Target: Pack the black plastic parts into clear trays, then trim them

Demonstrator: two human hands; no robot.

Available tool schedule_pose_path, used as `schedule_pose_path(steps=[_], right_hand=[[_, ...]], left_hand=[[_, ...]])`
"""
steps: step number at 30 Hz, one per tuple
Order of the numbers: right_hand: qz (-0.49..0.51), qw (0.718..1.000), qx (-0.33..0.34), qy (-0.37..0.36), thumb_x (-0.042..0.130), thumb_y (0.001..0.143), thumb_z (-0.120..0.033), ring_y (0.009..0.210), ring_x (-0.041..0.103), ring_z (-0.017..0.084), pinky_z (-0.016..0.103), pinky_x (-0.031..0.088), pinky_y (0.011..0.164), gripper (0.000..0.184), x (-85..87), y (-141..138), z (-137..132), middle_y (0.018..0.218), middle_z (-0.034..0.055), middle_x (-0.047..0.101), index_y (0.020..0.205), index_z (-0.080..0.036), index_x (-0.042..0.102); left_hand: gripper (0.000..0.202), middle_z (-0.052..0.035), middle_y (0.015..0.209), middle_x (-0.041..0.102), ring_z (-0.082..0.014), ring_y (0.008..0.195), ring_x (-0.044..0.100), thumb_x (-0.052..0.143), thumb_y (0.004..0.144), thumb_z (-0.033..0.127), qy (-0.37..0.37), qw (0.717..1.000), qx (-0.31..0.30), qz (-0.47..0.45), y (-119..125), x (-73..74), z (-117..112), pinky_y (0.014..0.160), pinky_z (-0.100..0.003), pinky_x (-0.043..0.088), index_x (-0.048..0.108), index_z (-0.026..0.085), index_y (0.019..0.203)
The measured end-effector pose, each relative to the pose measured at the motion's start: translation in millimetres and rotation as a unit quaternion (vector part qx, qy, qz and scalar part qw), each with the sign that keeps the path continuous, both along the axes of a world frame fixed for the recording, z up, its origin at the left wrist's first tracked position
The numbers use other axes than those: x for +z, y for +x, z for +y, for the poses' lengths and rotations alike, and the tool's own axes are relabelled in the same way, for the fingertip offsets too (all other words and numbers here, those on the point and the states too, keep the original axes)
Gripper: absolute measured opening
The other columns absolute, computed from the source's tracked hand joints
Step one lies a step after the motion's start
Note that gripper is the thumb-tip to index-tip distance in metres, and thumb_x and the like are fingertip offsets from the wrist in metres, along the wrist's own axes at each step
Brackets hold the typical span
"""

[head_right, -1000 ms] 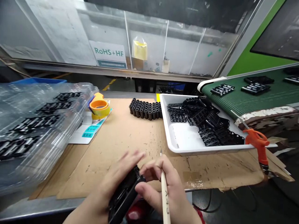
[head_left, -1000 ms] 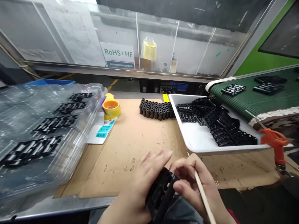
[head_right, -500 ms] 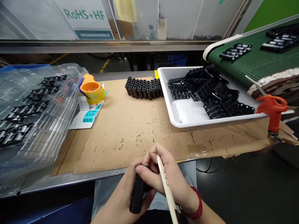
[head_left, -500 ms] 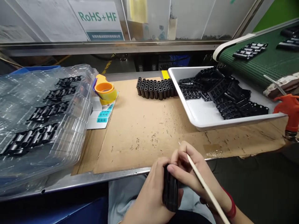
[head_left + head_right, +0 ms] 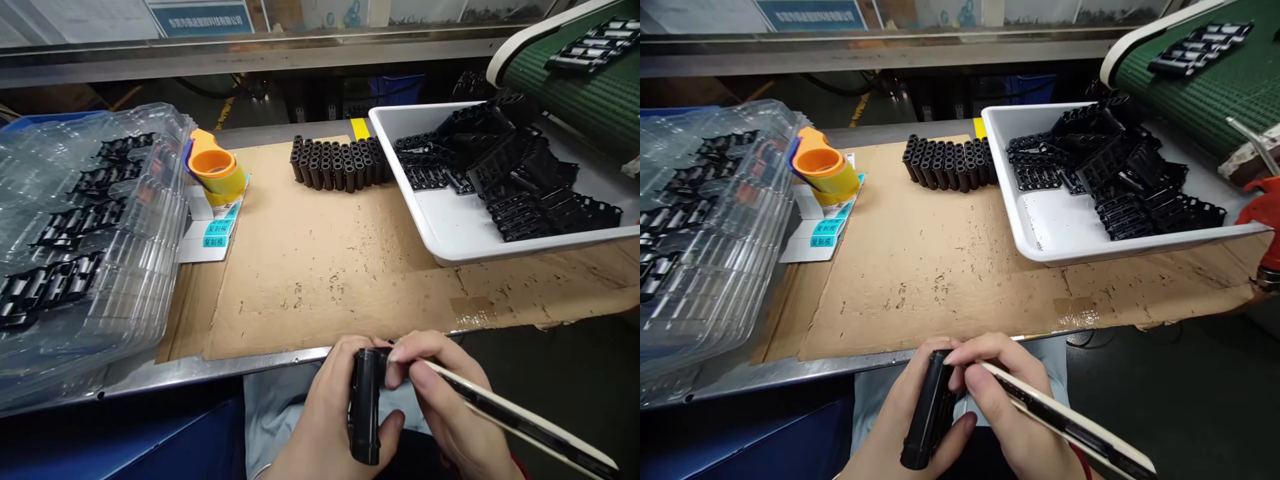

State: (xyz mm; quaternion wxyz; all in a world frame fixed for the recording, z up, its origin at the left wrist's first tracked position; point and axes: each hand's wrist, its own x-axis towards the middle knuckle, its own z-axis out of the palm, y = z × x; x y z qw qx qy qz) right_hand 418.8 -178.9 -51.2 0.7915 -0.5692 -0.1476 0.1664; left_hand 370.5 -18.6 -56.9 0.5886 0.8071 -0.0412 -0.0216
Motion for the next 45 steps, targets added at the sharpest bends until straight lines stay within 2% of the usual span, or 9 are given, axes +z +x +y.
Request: schedule_pose_path(steps=[3,6,13,17,29,33,39,42,45], right_hand=[[0.032,0.999,-0.007,0.027,0.063,0.101,-0.028,0.079,0.067,0.01,0.018,0.057,0.074,0.01,-3.3,-5.3,1.2,0.083,-0.0039,0.072,0.106,-0.033,0.07],[0.034,0.999,-0.023,0.035,0.064,0.1,-0.027,0.075,0.067,0.009,0.02,0.058,0.078,0.006,-3.2,-5.3,3.4,0.079,-0.0045,0.071,0.098,-0.03,0.069],[-0.003,0.999,-0.029,0.039,0.063,0.1,-0.022,0.074,0.066,0.009,0.021,0.057,0.077,0.009,-0.9,-2.0,5.5,0.077,-0.0032,0.07,0.099,-0.029,0.069],[-0.011,0.999,-0.02,0.036,0.063,0.1,-0.021,0.072,0.065,0.011,0.03,0.059,0.088,0.01,-1.3,-2.2,4.8,0.076,-0.0034,0.07,0.098,-0.029,0.069],[0.034,0.997,0.008,0.069,0.063,0.101,-0.026,0.07,0.063,0.012,0.03,0.056,0.076,0.008,-5.0,-5.5,2.2,0.076,-0.0042,0.07,0.099,-0.031,0.068],[0.044,0.996,-0.009,0.074,0.064,0.1,-0.026,0.073,0.064,0.011,0.028,0.057,0.079,0.008,-5.2,-5.8,4.3,0.076,-0.0044,0.07,0.098,-0.031,0.07],[0.029,0.996,0.03,0.081,0.064,0.099,-0.027,0.068,0.062,0.013,0.033,0.057,0.084,0.008,-1.2,-3.4,4.0,0.071,-0.0035,0.069,0.097,-0.03,0.071],[0.045,0.994,0.014,0.099,0.065,0.097,-0.029,0.065,0.062,0.012,0.039,0.054,0.101,0.008,3.7,1.7,2.7,0.068,-0.004,0.069,0.095,-0.028,0.072],[0.04,0.992,-0.049,0.109,0.067,0.096,-0.03,0.066,0.065,0.01,0.032,0.052,0.109,0.006,11.1,8.7,1.3,0.067,-0.0049,0.07,0.093,-0.028,0.072]], left_hand=[[0.064,0.0027,0.111,0.06,-0.0171,0.101,0.065,0.067,0.069,0.005,-0.004,1.0,0.0,0.001,0.4,1.4,-0.7,0.09,-0.032,0.054,0.046,0.033,0.123],[0.061,0.0034,0.109,0.06,-0.0148,0.097,0.064,0.065,0.069,0.003,-0.022,1.0,-0.006,-0.002,1.1,2.8,-0.8,0.087,-0.028,0.054,0.048,0.032,0.12],[0.059,0.0037,0.105,0.061,-0.0121,0.092,0.065,0.061,0.066,0.002,-0.058,0.997,0.013,-0.044,3.7,2.7,-3.5,0.084,-0.024,0.052,0.051,0.029,0.118],[0.055,0.0029,0.104,0.062,-0.0123,0.092,0.066,0.062,0.069,0.002,-0.054,0.997,0.018,-0.055,4.3,4.1,-4.6,0.084,-0.024,0.053,0.051,0.028,0.117],[0.055,0.0021,0.105,0.063,-0.0131,0.091,0.068,0.064,0.069,0.004,-0.051,0.997,0.007,-0.059,5.7,-0.8,-4.1,0.082,-0.024,0.055,0.052,0.028,0.116],[0.057,0.0025,0.104,0.064,-0.0122,0.09,0.068,0.062,0.066,0.002,-0.041,0.997,0.004,-0.058,6.1,1.2,-1.7,0.082,-0.024,0.055,0.053,0.028,0.116],[0.054,0.0019,0.103,0.066,-0.0145,0.092,0.068,0.064,0.068,0.003,-0.04,0.999,0.0,-0.033,8.3,7.8,-0.6,0.082,-0.026,0.056,0.055,0.029,0.113],[0.053,-0.0008,0.109,0.066,-0.0181,0.099,0.068,0.078,0.073,0.014,-0.06,0.997,0.01,-0.038,7.8,3.6,0.3,0.09,-0.03,0.057,0.058,0.031,0.12],[0.066,-0.0035,0.117,0.066,-0.0238,0.108,0.068,0.087,0.07,0.051,-0.231,0.97,0.052,-0.049,6.1,-4.2,4.2,0.096,-0.038,0.058,0.06,0.035,0.128]])
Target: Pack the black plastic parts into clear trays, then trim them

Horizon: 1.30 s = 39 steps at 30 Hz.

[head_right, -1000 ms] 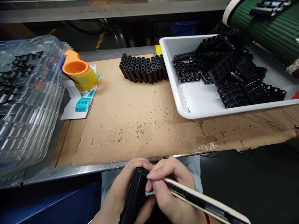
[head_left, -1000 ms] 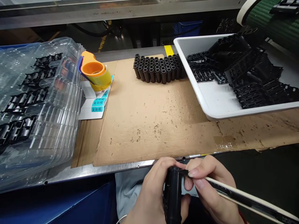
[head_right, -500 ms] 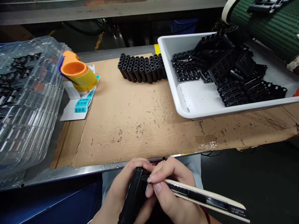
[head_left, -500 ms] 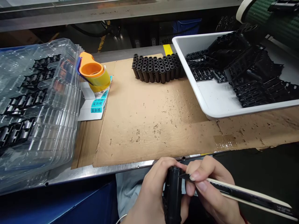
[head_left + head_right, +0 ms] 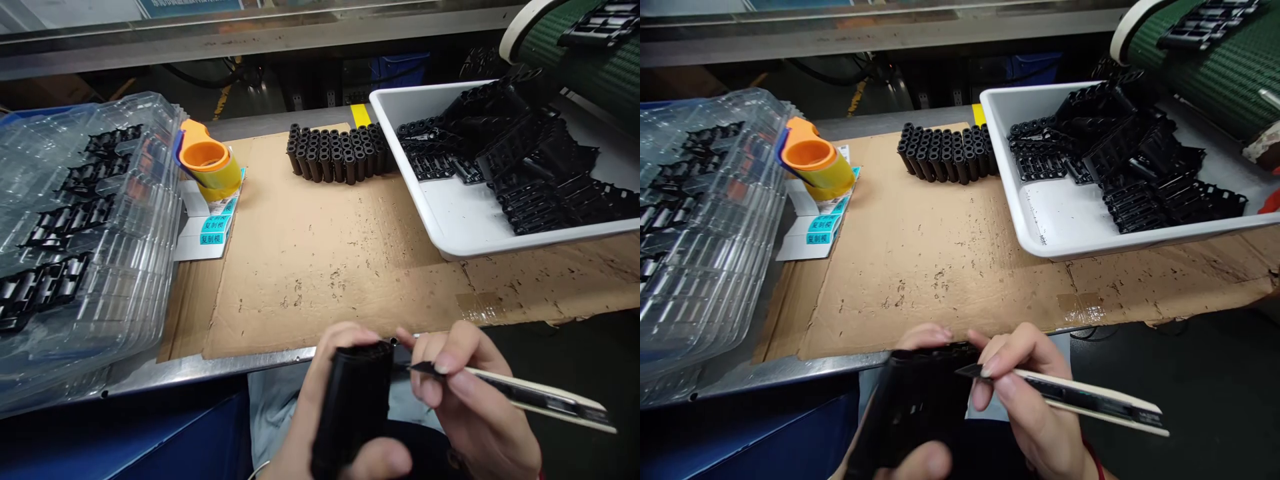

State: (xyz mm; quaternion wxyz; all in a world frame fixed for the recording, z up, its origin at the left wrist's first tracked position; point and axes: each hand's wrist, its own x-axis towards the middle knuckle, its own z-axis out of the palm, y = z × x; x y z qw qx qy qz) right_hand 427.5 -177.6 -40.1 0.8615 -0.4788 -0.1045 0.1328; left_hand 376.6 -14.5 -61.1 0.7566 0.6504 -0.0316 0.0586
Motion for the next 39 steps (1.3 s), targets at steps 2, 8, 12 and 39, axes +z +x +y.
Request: schedule_pose_path(steps=[2,8,12,39], right_hand=[[-0.011,0.999,-0.044,0.008,0.07,0.095,-0.029,0.067,0.067,0.008,0.024,0.05,0.109,0.003,4.0,3.6,0.0,0.068,-0.0061,0.07,0.093,-0.028,0.073],[-0.055,0.997,-0.06,0.009,0.066,0.099,-0.025,0.074,0.069,0.006,0.025,0.047,0.114,0.006,-4.1,0.8,10.0,0.075,-0.0074,0.072,0.099,-0.029,0.07],[-0.094,0.993,-0.064,0.008,0.062,0.1,-0.021,0.077,0.068,0.007,0.033,0.047,0.116,0.012,-13.4,-1.6,23.7,0.078,-0.0062,0.071,0.102,-0.03,0.068],[-0.04,0.998,-0.046,0.021,0.063,0.099,-0.025,0.068,0.063,0.011,0.04,0.057,0.1,0.007,-16.7,-3.3,26.0,0.071,-0.0055,0.066,0.095,-0.029,0.066]], left_hand=[[0.071,-0.0033,0.12,0.069,-0.024,0.107,0.07,0.083,0.069,0.066,-0.18,0.983,0.011,0.033,-1.2,-5.0,3.6,0.091,-0.036,0.062,0.062,0.038,0.131],[0.045,0.0066,0.143,0.066,-0.0047,0.104,0.073,0.06,0.095,0.06,-0.535,0.827,-0.107,0.133,-5.5,-22.2,5.6,0.083,-0.006,0.054,0.061,0.044,0.137],[0.042,0.0105,0.149,0.06,0.0026,0.103,0.07,0.06,0.096,0.058,-0.56,0.797,-0.141,0.177,-9.7,-31.3,0.4,0.083,0.004,0.046,0.065,0.041,0.134],[0.033,0.0138,0.106,0.081,0.0049,0.093,0.073,0.077,0.085,0.053,-0.628,0.709,-0.154,0.281,-16.6,-17.9,-23.0,0.072,0.007,0.046,0.076,0.036,0.113]])
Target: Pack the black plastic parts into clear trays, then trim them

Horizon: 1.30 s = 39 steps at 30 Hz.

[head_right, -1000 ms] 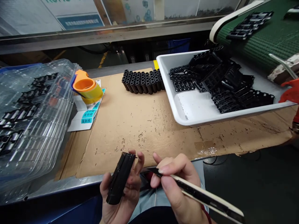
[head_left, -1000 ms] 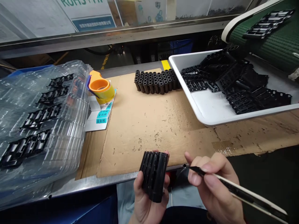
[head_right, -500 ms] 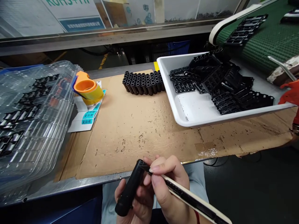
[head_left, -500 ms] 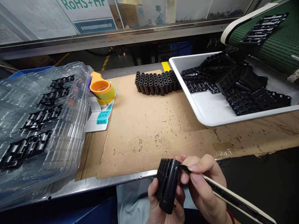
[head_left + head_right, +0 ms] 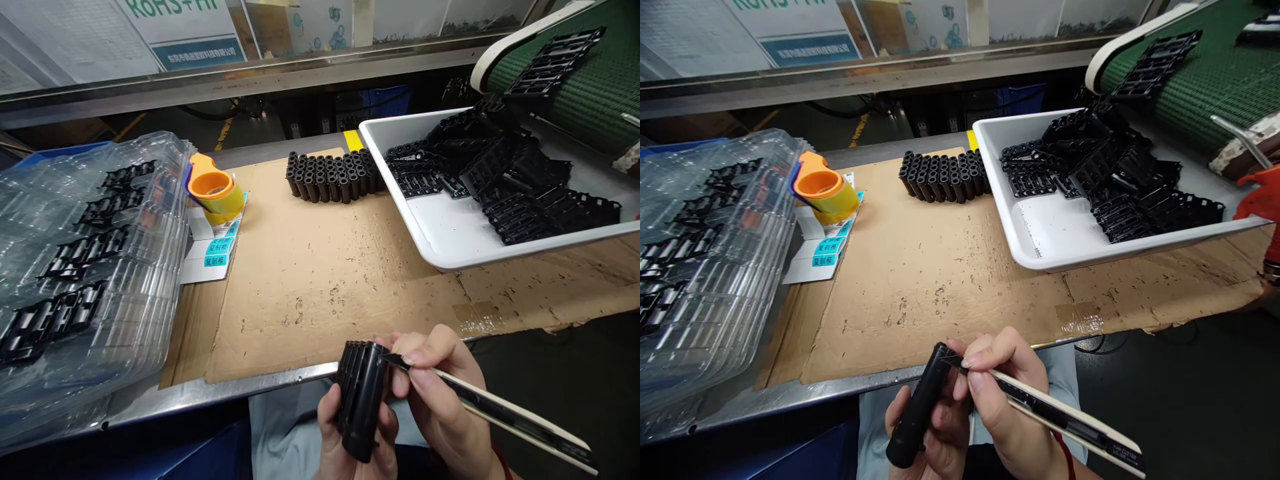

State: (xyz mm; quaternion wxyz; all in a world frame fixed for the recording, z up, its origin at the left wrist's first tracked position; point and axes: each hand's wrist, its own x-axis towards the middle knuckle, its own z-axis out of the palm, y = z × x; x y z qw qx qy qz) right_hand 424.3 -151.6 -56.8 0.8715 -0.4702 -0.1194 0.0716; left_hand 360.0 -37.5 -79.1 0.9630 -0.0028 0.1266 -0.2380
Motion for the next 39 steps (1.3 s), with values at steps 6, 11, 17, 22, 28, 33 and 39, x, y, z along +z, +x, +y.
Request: schedule_pose_path(steps=[6,11,17,22,28,33,39], right_hand=[[-0.011,1.0,-0.012,-0.013,0.064,0.098,-0.025,0.064,0.062,0.012,0.043,0.058,0.099,0.006,0.2,-1.2,-1.5,0.068,-0.0055,0.066,0.093,-0.029,0.065],[0.005,1.0,0.004,-0.01,0.065,0.098,-0.027,0.064,0.063,0.011,0.041,0.056,0.102,0.006,0.8,-0.7,-4.0,0.067,-0.0061,0.066,0.093,-0.029,0.065],[-0.004,1.0,0.005,-0.026,0.064,0.099,-0.026,0.068,0.066,0.01,0.037,0.049,0.112,0.006,0.2,-3.0,-6.5,0.071,-0.0075,0.068,0.094,-0.03,0.065],[-0.03,0.999,-0.004,-0.027,0.063,0.1,-0.025,0.067,0.065,0.009,0.037,0.05,0.11,0.007,0.9,-1.6,-5.8,0.072,-0.0071,0.067,0.096,-0.031,0.065],[-0.09,0.995,-0.004,-0.048,0.056,0.103,-0.02,0.068,0.064,0.01,0.043,0.05,0.111,0.016,-4.0,-3.0,-4.2,0.076,-0.0065,0.065,0.105,-0.034,0.064],[-0.109,0.993,-0.017,-0.043,0.058,0.102,-0.021,0.066,0.064,0.009,0.038,0.053,0.108,0.015,-2.5,-2.9,-2.7,0.073,-0.0064,0.065,0.104,-0.033,0.066],[-0.026,0.999,0.016,0.021,0.061,0.101,-0.025,0.068,0.062,0.009,0.036,0.052,0.108,0.009,-2.3,-3.2,-4.5,0.074,-0.0072,0.067,0.099,-0.032,0.066]], left_hand=[[0.037,0.008,0.104,0.08,0.0012,0.089,0.074,0.073,0.086,0.059,0.062,0.998,-0.007,-0.006,-5.1,-8.4,3.4,0.072,0.002,0.049,0.075,0.037,0.116],[0.033,0.0046,0.102,0.08,-0.0025,0.089,0.075,0.073,0.086,0.056,0.056,0.998,0.0,0.009,-5.7,-8.1,3.7,0.072,-0.001,0.052,0.077,0.035,0.112],[0.035,0.0082,0.107,0.081,0.0007,0.089,0.075,0.079,0.082,0.055,0.041,0.999,-0.009,0.006,-2.0,-2.2,3.7,0.069,0.003,0.049,0.078,0.034,0.109],[0.032,0.0064,0.102,0.08,-0.0008,0.089,0.075,0.074,0.086,0.057,0.064,0.998,-0.005,-0.003,-3.6,-4.8,4.2,0.069,0.002,0.051,0.078,0.035,0.11],[0.031,0.0049,0.094,0.082,-0.0017,0.09,0.076,0.076,0.087,0.049,-0.016,1.0,0.004,0.015,-3.7,-4.5,1.6,0.069,0.001,0.051,0.078,0.027,0.107],[0.026,0.0031,0.103,0.082,-0.0004,0.094,0.076,0.072,0.092,0.039,-0.081,0.997,0.014,-0.002,-1.3,-0.7,-1.3,0.072,0.004,0.048,0.077,0.022,0.111],[0.031,0.0006,0.11,0.081,-0.0018,0.092,0.076,0.07,0.093,0.041,-0.045,0.999,0.02,-0.02,-0.4,1.5,0.6,0.072,0.001,0.05,0.074,0.024,0.12]])
